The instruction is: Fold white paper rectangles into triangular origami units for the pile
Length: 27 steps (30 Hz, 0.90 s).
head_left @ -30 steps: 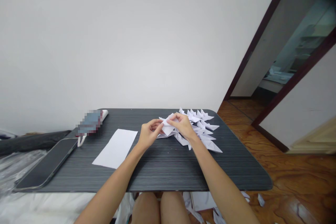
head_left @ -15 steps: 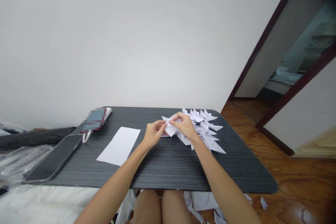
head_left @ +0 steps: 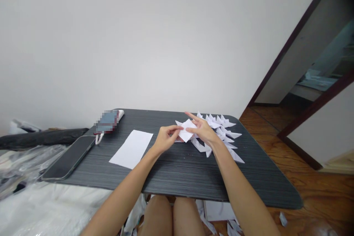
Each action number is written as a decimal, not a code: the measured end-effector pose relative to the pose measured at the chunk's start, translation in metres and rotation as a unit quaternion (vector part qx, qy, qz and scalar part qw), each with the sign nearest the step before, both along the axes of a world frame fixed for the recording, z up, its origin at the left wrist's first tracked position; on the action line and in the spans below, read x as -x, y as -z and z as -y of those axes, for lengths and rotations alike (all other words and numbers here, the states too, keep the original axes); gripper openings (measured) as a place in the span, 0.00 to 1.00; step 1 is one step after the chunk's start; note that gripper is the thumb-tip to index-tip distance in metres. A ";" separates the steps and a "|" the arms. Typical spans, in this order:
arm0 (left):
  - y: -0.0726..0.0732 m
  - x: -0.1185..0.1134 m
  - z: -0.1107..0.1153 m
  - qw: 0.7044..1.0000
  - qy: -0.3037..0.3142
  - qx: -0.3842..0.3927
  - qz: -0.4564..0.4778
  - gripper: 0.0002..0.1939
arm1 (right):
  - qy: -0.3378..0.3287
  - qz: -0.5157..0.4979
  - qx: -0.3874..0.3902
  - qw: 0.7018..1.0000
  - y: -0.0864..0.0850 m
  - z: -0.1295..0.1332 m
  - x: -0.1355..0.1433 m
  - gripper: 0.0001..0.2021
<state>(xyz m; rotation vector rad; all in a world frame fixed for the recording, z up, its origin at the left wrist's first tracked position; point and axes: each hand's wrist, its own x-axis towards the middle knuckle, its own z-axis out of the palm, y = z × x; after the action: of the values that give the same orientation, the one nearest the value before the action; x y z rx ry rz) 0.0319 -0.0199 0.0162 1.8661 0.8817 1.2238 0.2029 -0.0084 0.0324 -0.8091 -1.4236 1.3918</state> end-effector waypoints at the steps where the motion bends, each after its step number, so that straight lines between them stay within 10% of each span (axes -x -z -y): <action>1: -0.001 0.002 0.000 0.998 0.000 -0.046 -0.039 0.12 | -0.004 -0.012 0.016 1.000 0.001 -0.001 -0.001 0.37; 10: 0.004 0.018 -0.009 0.919 -0.041 -0.279 -0.275 0.14 | -0.018 0.109 -0.020 0.994 0.004 -0.002 -0.003 0.19; 16: -0.008 0.012 -0.001 0.967 -0.034 -0.126 -0.220 0.18 | 0.004 0.255 -0.208 0.944 -0.008 0.006 -0.005 0.12; 27: -0.010 0.007 -0.007 0.973 0.096 0.165 0.132 0.14 | -0.012 0.180 -0.116 0.977 -0.009 0.008 -0.006 0.15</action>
<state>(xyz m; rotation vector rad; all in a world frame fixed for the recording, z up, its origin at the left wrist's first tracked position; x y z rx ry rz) 0.0254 -0.0129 0.0262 1.4489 0.6927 1.0992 0.2087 -0.0162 0.0414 -0.9231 -1.8395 1.1047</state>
